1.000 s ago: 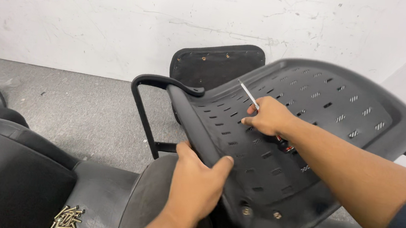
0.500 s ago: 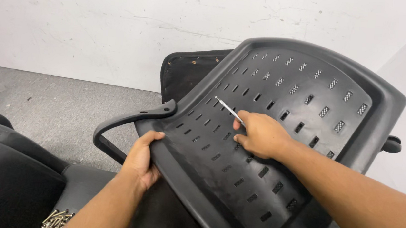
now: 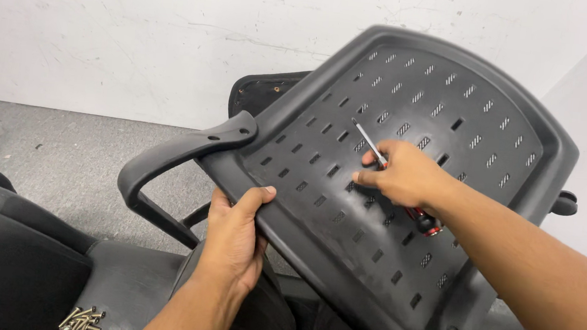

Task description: The person attaches a black plastic chair armrest to the side of a perforated chair back using a screwdriver and screws. They align the armrest, insert screws into the holes, and tighten them to secure the part.

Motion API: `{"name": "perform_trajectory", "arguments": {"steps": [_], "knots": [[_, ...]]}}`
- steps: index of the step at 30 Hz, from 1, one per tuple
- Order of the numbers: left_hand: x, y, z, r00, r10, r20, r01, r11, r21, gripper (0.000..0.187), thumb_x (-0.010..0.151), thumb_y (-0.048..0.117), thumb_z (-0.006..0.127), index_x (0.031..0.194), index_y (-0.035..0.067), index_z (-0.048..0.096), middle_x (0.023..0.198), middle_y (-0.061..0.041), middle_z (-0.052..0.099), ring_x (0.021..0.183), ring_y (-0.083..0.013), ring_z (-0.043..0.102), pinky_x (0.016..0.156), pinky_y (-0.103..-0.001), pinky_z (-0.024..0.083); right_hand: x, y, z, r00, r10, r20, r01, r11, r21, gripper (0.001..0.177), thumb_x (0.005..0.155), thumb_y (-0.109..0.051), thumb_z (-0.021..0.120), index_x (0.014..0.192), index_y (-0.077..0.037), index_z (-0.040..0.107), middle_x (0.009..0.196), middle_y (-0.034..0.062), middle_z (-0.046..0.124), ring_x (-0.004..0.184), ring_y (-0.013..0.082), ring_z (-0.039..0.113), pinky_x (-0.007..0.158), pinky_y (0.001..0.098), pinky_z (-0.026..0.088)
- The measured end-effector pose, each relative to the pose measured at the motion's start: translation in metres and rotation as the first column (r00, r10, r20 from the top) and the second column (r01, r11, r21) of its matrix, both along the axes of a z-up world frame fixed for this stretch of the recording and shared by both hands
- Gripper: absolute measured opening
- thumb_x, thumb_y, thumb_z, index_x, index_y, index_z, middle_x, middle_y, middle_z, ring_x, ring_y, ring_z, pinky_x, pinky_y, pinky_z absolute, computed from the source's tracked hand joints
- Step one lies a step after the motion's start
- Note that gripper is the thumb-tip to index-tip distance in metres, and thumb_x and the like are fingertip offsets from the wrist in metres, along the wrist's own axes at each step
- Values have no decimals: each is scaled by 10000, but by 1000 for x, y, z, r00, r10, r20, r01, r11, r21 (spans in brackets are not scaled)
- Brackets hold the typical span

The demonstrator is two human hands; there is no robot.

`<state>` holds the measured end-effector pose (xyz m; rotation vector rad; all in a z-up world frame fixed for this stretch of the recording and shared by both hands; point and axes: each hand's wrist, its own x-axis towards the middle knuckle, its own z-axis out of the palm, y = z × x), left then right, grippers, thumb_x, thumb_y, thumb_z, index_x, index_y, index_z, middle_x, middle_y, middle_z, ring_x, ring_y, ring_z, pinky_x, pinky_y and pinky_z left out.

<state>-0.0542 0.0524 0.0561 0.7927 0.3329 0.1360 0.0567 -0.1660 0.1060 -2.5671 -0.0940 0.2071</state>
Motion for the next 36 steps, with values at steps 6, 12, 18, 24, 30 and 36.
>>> {"name": "perform_trajectory", "arguments": {"steps": [6, 12, 18, 24, 30, 36], "knots": [[1, -11, 15, 994, -37, 100, 38, 999, -3, 676, 735, -17, 644, 1346, 149, 404, 1271, -114, 572, 1185, -267, 617, 958, -421, 580, 12, 15, 21, 972, -101, 211, 56, 977, 207, 429, 808, -255, 843, 1130, -67, 631, 765, 62, 595, 616, 139, 548, 537, 303, 448], [-14, -38, 13, 981, -79, 175, 65, 995, 82, 880, 743, 8, 699, 1495, 233, 299, 1389, -87, 541, 1267, -231, 574, 992, -356, 520, 22, 20, 30, 931, -361, -47, 216, 446, 868, 324, 856, -174, 807, 1118, -101, 630, 761, -47, 530, 606, 46, 479, 490, 219, 432], [-47, -49, -8, 978, -193, -73, 204, 958, 202, 854, 793, 210, 750, 1495, 227, 265, 1349, -93, 605, 1181, -222, 668, 883, -395, 590, 17, 14, -6, 912, -343, -224, 286, 140, 948, 318, 878, -151, 771, 1162, -106, 635, 777, -43, 503, 607, 36, 456, 490, 203, 407], [-51, -39, -5, 947, -207, -247, 276, 917, 288, 693, 821, 291, 767, 1391, 168, 392, 1193, -89, 694, 948, -183, 719, 727, -334, 601, 14, 21, -23, 920, -322, -222, 296, 204, 933, 369, 869, -133, 764, 1216, -110, 642, 833, -39, 539, 619, 40, 465, 497, 216, 413], [-56, 12, 37, 511, -640, -574, 813, 143, 565, 479, 937, 515, 665, 987, 39, 675, 828, -49, 709, 588, -104, 623, 504, -234, 498, 9, 16, -21, 926, -311, -215, 291, 222, 931, 369, 865, -126, 764, 1210, -111, 636, 847, -39, 555, 629, 41, 459, 499, 216, 409], [-7, 115, 77, 933, -81, -349, 352, 397, 848, 549, 902, 529, 664, 1067, 6, 692, 917, -169, 714, 805, -236, 673, 681, -365, 521, 1, 17, -18, 932, -293, -213, 292, 262, 920, 339, 866, -129, 764, 1179, -131, 632, 820, -42, 524, 627, 43, 447, 497, 213, 414]]}}
